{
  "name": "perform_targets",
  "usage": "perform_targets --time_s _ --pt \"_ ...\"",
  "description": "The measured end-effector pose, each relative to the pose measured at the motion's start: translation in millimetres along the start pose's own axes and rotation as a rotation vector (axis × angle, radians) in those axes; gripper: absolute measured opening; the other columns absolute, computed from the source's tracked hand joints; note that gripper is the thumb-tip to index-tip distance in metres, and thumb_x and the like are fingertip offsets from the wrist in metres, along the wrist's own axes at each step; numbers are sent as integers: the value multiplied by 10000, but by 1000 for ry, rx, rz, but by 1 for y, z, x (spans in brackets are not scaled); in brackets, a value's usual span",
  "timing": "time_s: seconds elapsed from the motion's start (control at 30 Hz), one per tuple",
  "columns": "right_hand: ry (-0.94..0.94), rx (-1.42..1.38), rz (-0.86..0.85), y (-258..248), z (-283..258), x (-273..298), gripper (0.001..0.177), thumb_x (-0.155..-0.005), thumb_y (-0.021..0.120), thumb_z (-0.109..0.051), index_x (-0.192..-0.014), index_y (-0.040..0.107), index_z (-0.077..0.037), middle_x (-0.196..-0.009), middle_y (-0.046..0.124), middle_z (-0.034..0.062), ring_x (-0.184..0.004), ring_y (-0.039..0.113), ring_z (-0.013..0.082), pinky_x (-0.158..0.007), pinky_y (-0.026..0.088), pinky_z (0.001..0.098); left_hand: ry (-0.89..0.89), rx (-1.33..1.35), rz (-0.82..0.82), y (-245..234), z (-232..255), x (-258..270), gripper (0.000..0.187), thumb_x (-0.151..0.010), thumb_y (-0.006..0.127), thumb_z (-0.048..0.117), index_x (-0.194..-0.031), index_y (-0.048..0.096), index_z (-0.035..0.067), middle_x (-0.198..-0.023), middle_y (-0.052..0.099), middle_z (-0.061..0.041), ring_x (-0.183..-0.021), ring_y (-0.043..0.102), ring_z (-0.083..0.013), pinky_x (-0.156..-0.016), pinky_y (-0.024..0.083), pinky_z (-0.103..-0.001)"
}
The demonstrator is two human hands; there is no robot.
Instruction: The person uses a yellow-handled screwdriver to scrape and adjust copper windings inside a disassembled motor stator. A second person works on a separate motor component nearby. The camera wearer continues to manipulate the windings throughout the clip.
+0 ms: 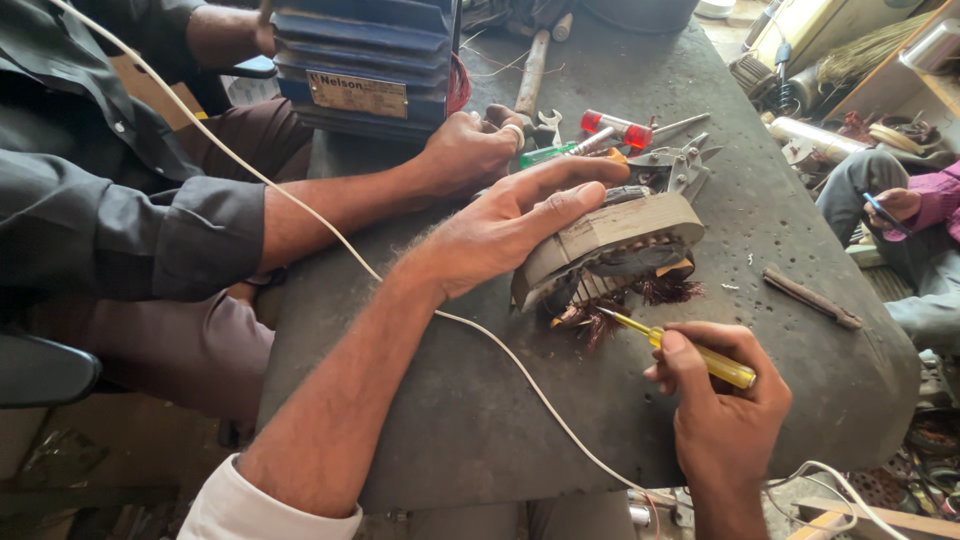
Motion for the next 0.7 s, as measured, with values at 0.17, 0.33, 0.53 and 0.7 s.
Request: perform_targets --time_s 0.17,0.33,0.53,0.7 --pt "27 -7 -12 1 4 0 93 -964 685 -35 -1029 683 31 -827 680 87 -688 656 125 -616 512 236 92 -308 13 -7 2 0 412 -1139 527 376 -1330 663 37 -1212 613 -36 -1143 557 -97 -1014 482 -286" --pt "27 -14 -47 4 7 -2 93 -968 684 -37 -1037 684 25 -821 681 83 -682 652 122 -615 516 241 216 -500 34 -8 7 -1 529 -1112 445 441 -1296 690 10 -1219 577 -46 -1182 519 -149 -1052 390 -310" --pt "9 -39 -61 5 5 -1 105 -968 680 -33 -1057 667 21 -853 686 89 -695 657 118 -618 517 241 -273 -330 74 -17 -23 -3 742 -1028 333 581 -1252 702 -22 -1149 752 -65 -1069 647 -115 -985 459 -242" --pt "-32 -67 -83 6 -3 -3 223 -915 680 -37 -1131 636 -7 -941 671 56 -712 677 99 -616 535 222 -285 -262 7 -8 -23 -2 782 -1016 317 614 -1270 700 -19 -1137 752 -85 -1052 652 -155 -968 485 -274"
Point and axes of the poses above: each hand's wrist, its own x-axis away from the middle knuckle, its own y-axis out of the palm, z = x × y, the point moved 8 cm from there along -x, towards the middle knuckle
